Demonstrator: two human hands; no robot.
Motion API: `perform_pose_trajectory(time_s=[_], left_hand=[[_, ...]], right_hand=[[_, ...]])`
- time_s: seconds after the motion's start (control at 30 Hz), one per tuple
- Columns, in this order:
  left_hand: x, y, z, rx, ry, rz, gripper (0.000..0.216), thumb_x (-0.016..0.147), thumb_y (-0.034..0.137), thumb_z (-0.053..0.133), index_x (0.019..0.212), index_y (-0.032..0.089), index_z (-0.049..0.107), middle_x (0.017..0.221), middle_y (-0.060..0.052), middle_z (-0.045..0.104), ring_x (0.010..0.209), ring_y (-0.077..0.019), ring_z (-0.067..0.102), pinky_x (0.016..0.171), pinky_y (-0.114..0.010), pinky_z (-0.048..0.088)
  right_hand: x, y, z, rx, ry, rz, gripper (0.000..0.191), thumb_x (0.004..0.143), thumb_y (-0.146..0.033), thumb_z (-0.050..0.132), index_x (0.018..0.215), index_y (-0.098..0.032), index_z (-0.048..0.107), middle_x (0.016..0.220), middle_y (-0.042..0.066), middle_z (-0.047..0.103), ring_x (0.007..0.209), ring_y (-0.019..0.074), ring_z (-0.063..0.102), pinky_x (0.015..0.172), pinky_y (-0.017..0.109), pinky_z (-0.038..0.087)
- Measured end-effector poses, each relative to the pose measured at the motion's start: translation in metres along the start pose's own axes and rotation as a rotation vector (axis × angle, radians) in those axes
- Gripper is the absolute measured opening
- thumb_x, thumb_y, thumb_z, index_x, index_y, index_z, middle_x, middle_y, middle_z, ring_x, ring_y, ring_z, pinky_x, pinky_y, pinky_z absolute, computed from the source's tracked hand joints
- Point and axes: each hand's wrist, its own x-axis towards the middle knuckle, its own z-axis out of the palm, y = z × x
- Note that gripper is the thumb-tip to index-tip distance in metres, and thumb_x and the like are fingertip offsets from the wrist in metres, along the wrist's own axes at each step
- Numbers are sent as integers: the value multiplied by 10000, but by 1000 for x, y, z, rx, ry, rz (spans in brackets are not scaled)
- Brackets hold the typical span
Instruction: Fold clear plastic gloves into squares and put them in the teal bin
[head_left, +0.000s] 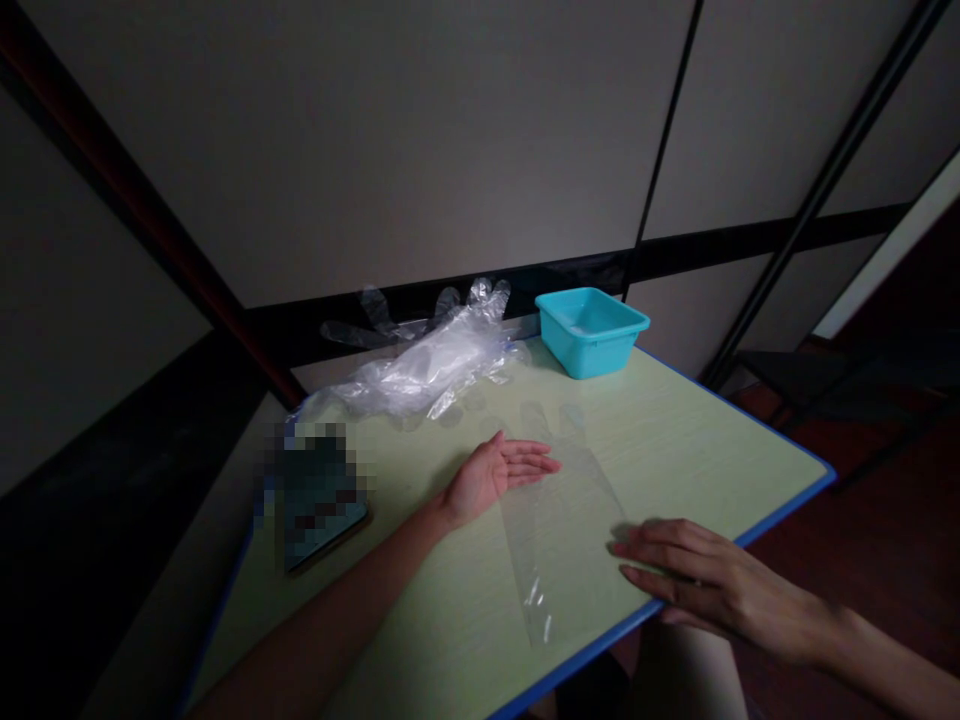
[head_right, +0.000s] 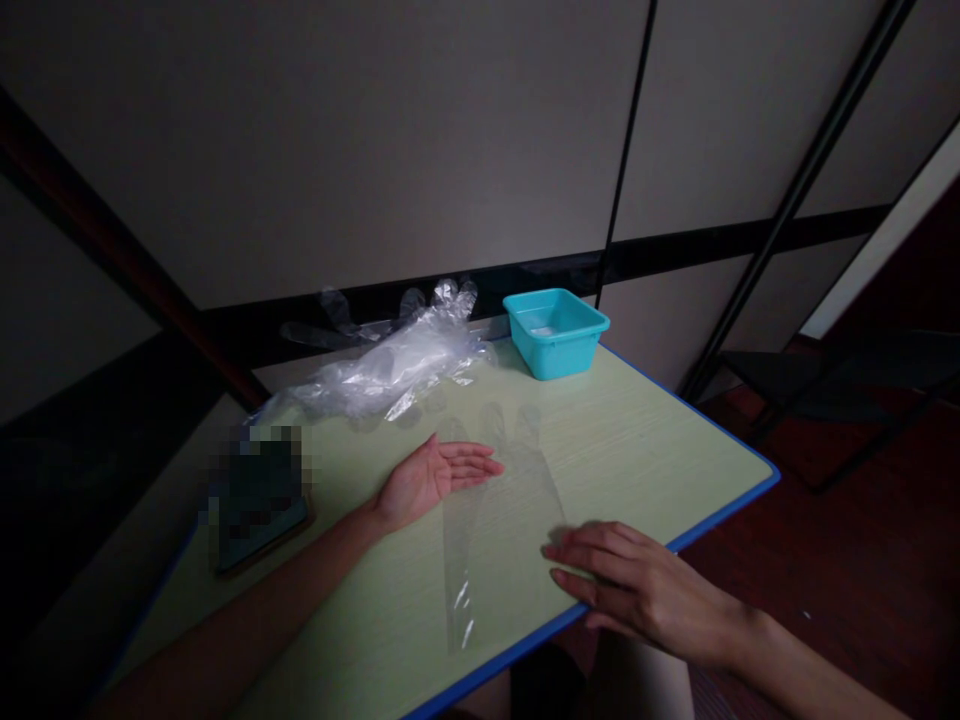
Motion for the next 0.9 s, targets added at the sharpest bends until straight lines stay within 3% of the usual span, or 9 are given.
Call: perform_pose_trajectory(time_s=[0.23,0.5,0.73,0.9], left_hand=[[2,-3,-2,-19,23,-40,536,857,483,285,989,66,595,989,-155,628,983,-236,545,910,-380,303],[2,-5,-4,55,-2,-56,542,848,508,294,1003,88,598,1034,-149,612,1030,-251,519,929,-397,283],[1,-3,-3,20,-25,-61,752,792,651,199,1029,57,594,1069,-175,589,1065,-277,494,952,-402,250],[-2,-1,0,-65,-25,-22,722,667,702,421,984,84,617,1025,-157,616,1052,-314,496,929,-417,280]], right_hand=[[11,-2,-18,104,-46,-9,390,846,-208,469,1234,-185,436,1235,74,493,1152,184,413,929,333,403],[36,5,-46,427,-9,137,262,877,-197,390,1074,-188,562,1016,65,620,948,148,566,811,268,460],[76,43,-49,783,141,397,313,866,-351,393,780,-142,610,691,33,629,638,125,587,587,235,463],[104,80,-30,1093,261,543,329,815,-416,464,659,-141,557,569,2,593,469,81,537,444,186,403]])
